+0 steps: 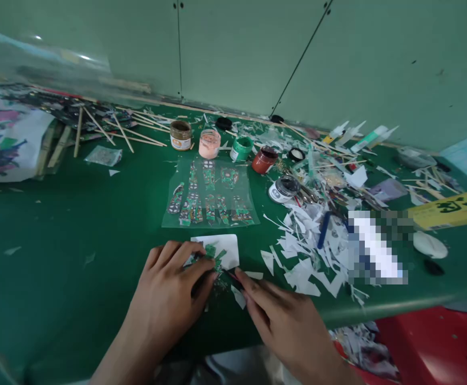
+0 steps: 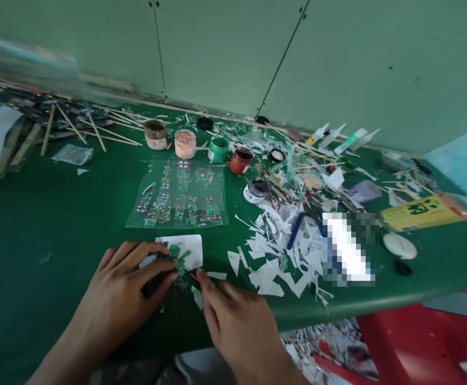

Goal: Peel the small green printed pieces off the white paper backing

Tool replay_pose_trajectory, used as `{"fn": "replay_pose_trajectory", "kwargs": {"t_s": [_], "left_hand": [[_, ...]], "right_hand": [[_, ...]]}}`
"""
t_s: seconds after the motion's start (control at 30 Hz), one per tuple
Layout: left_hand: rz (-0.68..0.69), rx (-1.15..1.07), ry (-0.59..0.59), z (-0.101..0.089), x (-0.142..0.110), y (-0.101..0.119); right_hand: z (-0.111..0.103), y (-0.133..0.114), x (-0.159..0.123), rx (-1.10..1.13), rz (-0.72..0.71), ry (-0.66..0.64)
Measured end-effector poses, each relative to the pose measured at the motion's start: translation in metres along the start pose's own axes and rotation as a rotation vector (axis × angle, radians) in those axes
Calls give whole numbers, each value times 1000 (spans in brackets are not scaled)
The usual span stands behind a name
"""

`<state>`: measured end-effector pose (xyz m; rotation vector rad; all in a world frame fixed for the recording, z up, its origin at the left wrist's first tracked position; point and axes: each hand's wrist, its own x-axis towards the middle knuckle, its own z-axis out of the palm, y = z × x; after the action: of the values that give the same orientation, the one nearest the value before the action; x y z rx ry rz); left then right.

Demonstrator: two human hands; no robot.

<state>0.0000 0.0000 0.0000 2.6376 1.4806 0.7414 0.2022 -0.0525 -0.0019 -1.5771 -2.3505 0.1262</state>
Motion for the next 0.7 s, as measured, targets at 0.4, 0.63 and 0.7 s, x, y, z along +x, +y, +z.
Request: {"fn": "replay_pose_trajectory", "kwargs": {"t_s": [0.4, 0.63, 0.7], "left_hand": [[4, 18, -43, -3, 1, 0], [-14, 25, -41, -3, 2, 1], [-12, 23, -38, -3, 2, 1]], "right_hand": [[-2, -14, -2, -202, -11, -3], [-4, -27, -5, -350, 9, 14], [-8, -23, -5, -326, -2, -17]]}}
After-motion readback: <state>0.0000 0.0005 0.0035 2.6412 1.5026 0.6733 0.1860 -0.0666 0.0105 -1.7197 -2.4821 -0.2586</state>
